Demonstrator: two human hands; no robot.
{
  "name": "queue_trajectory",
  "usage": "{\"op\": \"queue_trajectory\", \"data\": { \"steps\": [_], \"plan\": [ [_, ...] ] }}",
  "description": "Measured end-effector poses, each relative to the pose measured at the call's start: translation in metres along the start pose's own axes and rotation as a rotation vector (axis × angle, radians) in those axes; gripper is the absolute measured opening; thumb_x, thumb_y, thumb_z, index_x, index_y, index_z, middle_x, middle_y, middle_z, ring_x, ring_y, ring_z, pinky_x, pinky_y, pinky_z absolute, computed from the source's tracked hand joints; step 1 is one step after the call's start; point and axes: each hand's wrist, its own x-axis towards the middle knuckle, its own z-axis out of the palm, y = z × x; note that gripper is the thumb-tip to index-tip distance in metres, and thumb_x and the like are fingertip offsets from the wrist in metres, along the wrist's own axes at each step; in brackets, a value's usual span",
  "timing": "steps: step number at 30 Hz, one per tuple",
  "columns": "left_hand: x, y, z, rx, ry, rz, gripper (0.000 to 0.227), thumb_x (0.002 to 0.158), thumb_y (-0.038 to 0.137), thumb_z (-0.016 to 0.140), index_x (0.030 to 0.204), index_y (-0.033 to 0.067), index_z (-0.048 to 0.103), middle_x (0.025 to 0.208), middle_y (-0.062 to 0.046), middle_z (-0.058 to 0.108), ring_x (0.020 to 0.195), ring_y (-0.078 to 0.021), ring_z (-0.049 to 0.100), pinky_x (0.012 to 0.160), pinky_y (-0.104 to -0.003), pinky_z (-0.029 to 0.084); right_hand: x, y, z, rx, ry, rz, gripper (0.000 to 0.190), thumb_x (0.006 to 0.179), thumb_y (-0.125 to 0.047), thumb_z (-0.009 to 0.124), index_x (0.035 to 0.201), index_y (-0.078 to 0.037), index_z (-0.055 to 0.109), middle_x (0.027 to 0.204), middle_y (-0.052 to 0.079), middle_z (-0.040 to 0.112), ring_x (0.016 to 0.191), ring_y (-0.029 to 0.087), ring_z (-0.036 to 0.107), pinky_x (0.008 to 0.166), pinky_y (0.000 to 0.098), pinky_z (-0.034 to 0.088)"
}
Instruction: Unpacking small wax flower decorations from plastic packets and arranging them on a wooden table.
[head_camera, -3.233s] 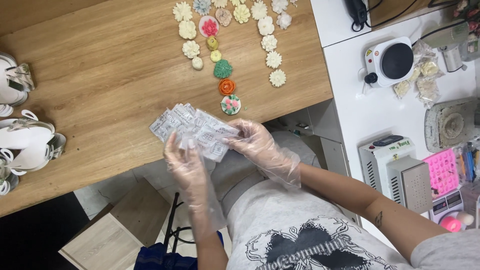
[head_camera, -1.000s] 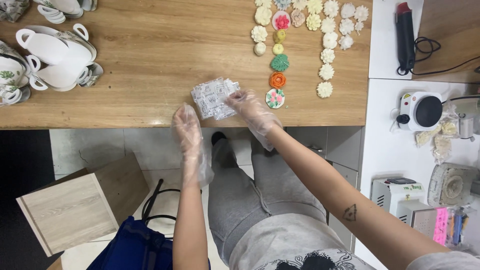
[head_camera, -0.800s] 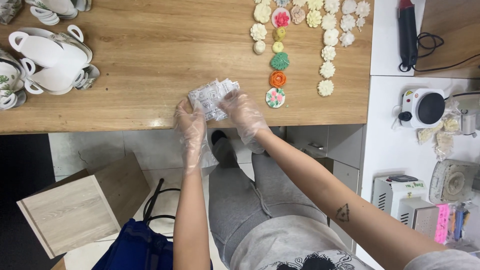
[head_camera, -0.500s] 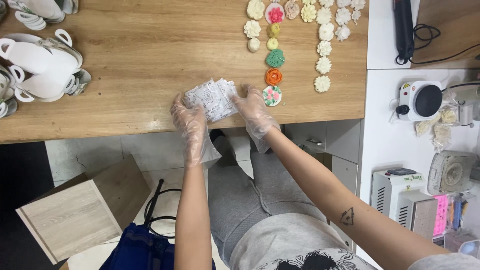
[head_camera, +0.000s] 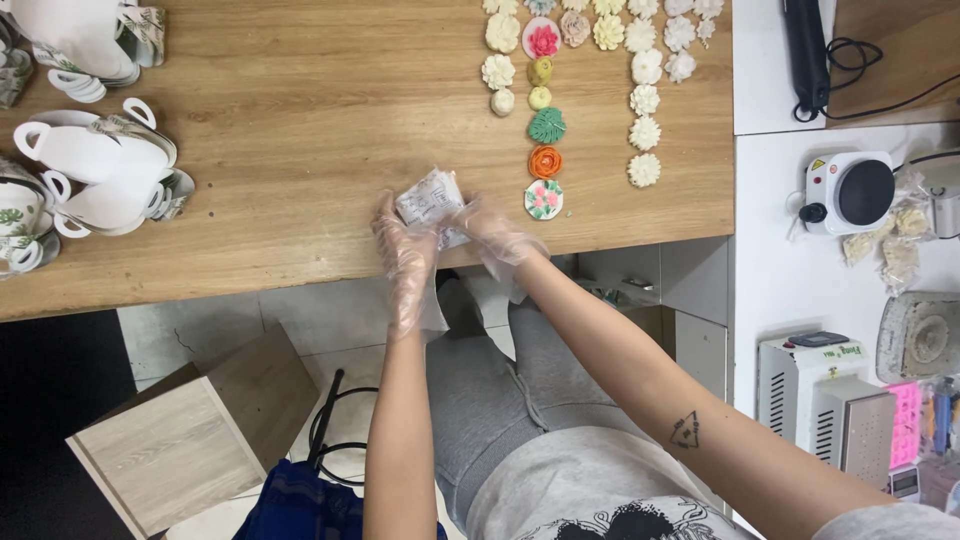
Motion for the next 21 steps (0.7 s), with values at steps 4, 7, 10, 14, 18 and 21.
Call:
{"op": "queue_trajectory", "data": {
  "steps": [4,7,10,14,18,21],
  "plan": [
    [0.002,-0.018,-0.005,-0.105,-0.029,-0.036,0.096,0.068,0.016,0.096,0.143,-0.0037,0.039,0.132,-0.02,0.059,0.124,-0.0292,0.058,0.105,-0.04,0.05,-0.028,-0.042,-0.005,0.023,-0.031,0.084,0.049,0.087,-0.014,0.078,0.128,0.006,0.062,0.109,0.015,0.072,0.093,0.019,0.066,0.075,0.0308,0.052],
    [-0.002,-0.036,-0.004,-0.518,-0.221,-0.149,0.082,0.076,0.01,0.085,0.145,0.0028,0.041,0.127,-0.013,0.067,0.117,-0.0216,0.066,0.102,-0.034,0.057,-0.064,-0.078,-0.007,0.155,-0.126,0.053,0.045,0.087,-0.018,0.072,0.128,-0.003,0.06,0.113,0.003,0.073,0.1,0.011,0.068,0.08,0.0251,0.055],
    [-0.002,-0.028,-0.012,-0.923,-0.438,-0.157,0.067,0.084,0.004,0.079,0.144,0.0051,0.048,0.127,-0.01,0.069,0.116,-0.0175,0.068,0.103,-0.03,0.058,-0.078,-0.098,-0.011,0.209,-0.274,-0.125,0.042,0.088,-0.014,0.072,0.127,-0.005,0.06,0.114,0.005,0.071,0.102,0.011,0.067,0.086,0.0263,0.058],
    [-0.012,0.012,-0.025,-0.81,-0.478,-0.009,0.048,0.092,-0.001,0.074,0.138,0.0009,0.06,0.129,-0.011,0.072,0.117,-0.0194,0.069,0.103,-0.033,0.058,-0.118,-0.146,-0.015,-0.262,-0.158,-0.245,0.025,0.097,-0.015,0.07,0.118,0.0,0.067,0.109,0.007,0.073,0.099,0.009,0.064,0.088,0.0258,0.053],
    [0.02,-0.047,0.034,-0.894,-0.401,0.02,0.035,0.098,0.005,0.066,0.134,0.004,0.064,0.128,-0.013,0.072,0.117,-0.0213,0.068,0.104,-0.035,0.057,-0.102,-0.135,-0.018,-0.456,-0.022,-0.332,0.028,0.091,-0.012,0.063,0.118,-0.005,0.067,0.109,0.007,0.078,0.097,0.011,0.069,0.086,0.0286,0.054],
    [0.036,-0.063,0.051,-1.498,-0.384,-0.269,0.039,0.098,0.012,0.062,0.135,0.0056,0.057,0.129,-0.017,0.068,0.118,-0.0238,0.065,0.104,-0.035,0.054,-0.094,-0.12,-0.021,-0.611,-0.008,-0.318,0.032,0.089,-0.011,0.065,0.12,-0.005,0.065,0.11,0.013,0.075,0.101,0.021,0.07,0.09,0.0344,0.052]
  ]
}}
